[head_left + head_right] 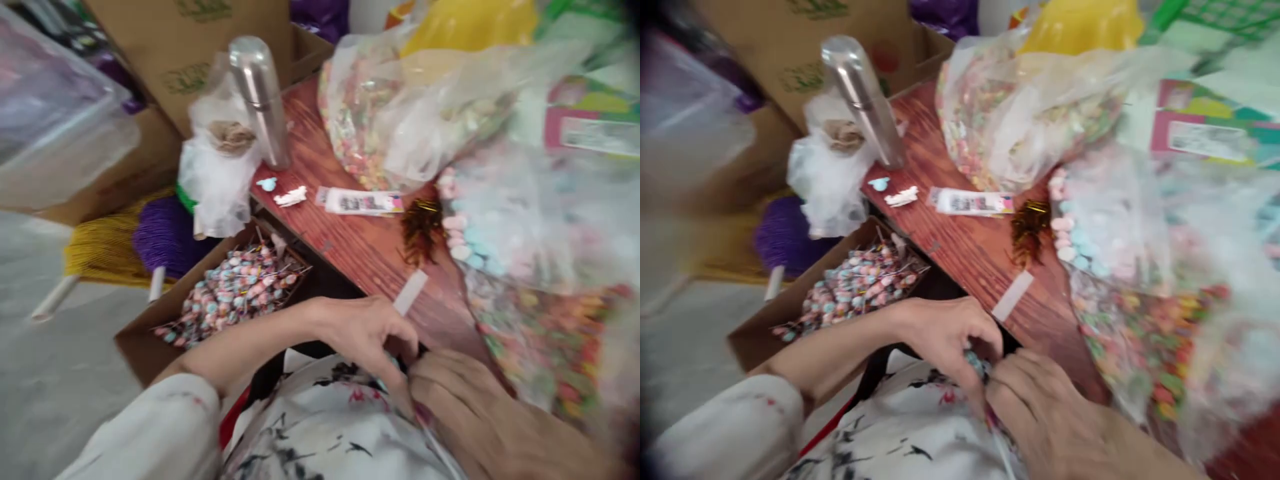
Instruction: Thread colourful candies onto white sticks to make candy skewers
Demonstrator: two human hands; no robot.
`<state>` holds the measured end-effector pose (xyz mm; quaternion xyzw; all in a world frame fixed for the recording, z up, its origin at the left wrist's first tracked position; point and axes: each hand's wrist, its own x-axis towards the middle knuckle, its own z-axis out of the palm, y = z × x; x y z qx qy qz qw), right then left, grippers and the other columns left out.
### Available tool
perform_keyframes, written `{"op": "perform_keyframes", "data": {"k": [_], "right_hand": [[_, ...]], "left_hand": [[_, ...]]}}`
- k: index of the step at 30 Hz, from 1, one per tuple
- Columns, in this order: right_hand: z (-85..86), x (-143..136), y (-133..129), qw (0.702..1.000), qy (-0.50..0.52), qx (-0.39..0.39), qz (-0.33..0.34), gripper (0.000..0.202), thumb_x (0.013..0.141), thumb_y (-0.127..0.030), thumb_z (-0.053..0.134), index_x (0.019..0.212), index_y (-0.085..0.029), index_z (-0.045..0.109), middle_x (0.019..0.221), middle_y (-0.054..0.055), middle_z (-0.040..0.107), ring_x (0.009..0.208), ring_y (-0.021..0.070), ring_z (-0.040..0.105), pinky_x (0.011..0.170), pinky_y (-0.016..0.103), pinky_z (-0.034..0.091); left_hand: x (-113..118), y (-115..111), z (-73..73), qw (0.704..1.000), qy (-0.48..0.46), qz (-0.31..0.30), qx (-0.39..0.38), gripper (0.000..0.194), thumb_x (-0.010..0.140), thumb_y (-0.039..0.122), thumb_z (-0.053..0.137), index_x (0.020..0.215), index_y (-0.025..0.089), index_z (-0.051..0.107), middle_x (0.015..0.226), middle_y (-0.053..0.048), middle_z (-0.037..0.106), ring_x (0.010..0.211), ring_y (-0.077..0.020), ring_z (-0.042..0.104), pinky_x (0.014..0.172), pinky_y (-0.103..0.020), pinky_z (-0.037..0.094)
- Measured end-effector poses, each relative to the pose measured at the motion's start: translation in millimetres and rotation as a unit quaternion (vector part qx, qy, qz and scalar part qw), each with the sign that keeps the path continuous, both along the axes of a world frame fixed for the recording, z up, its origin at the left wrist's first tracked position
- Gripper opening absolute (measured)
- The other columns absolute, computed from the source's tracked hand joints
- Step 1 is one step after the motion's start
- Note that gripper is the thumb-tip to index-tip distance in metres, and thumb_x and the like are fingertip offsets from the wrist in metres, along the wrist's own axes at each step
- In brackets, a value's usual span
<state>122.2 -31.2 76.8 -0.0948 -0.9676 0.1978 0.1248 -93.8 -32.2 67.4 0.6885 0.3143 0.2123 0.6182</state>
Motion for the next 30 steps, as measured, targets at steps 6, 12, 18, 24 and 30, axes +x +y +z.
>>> {"op": "perform_keyframes", "data": {"k": [6,12,18,24,30], "right_hand": [[15.3,-36,30,0.978,-0.207,-0.011,-0.012,0.033,0.066,0.000,0.044,0.089,-0.014,0.063,0.082,0.010,0.068,0.075,0.0226,0.063,0.069,0.034,0.050],[-1.7,-80,60,0.977,-0.151,0.116,-0.099,0.020,0.076,-0.008,0.048,0.087,-0.013,0.063,0.078,0.010,0.065,0.072,0.0205,0.057,0.064,0.030,0.040],[0.4,-97,53,0.973,-0.009,0.213,-0.085,0.020,0.086,-0.007,0.044,0.077,-0.018,0.057,0.070,0.005,0.057,0.067,0.0178,0.051,0.065,0.030,0.035],[-13.2,-120,43,0.973,0.101,0.210,-0.002,0.020,0.089,-0.007,0.044,0.087,-0.018,0.060,0.072,0.006,0.060,0.070,0.0194,0.054,0.068,0.033,0.038],[-34.6,-170,12,0.975,0.092,-0.203,-0.022,0.020,0.092,-0.020,0.045,0.075,-0.021,0.056,0.062,0.001,0.053,0.056,0.0141,0.049,0.054,0.027,0.038]], "left_hand": [[-13,-8,10.7,0.889,0.263,0.080,0.367,0.030,0.085,0.033,0.061,0.106,0.012,0.062,0.089,-0.009,0.066,0.081,-0.0223,0.061,0.070,-0.033,0.047],[-20,-26,19.9,0.838,0.313,0.274,0.351,0.048,0.087,0.020,0.055,0.133,0.015,0.043,0.110,-0.012,0.060,0.105,-0.0270,0.054,0.090,-0.046,0.045],[-57,-43,7.1,0.891,-0.120,0.430,-0.081,0.045,0.084,0.047,0.061,0.118,0.020,0.050,0.093,-0.003,0.060,0.082,-0.0151,0.060,0.071,-0.029,0.050],[-60,-66,-32.0,0.864,-0.220,0.332,-0.309,0.047,0.068,0.054,0.075,0.089,0.013,0.063,0.059,0.004,0.055,0.046,-0.0052,0.044,0.046,-0.018,0.034],[-81,-93,-56.2,0.773,-0.272,0.549,-0.166,0.028,0.063,0.023,0.079,0.088,0.013,0.072,0.069,0.001,0.064,0.060,-0.0087,0.052,0.060,-0.022,0.042]]}}
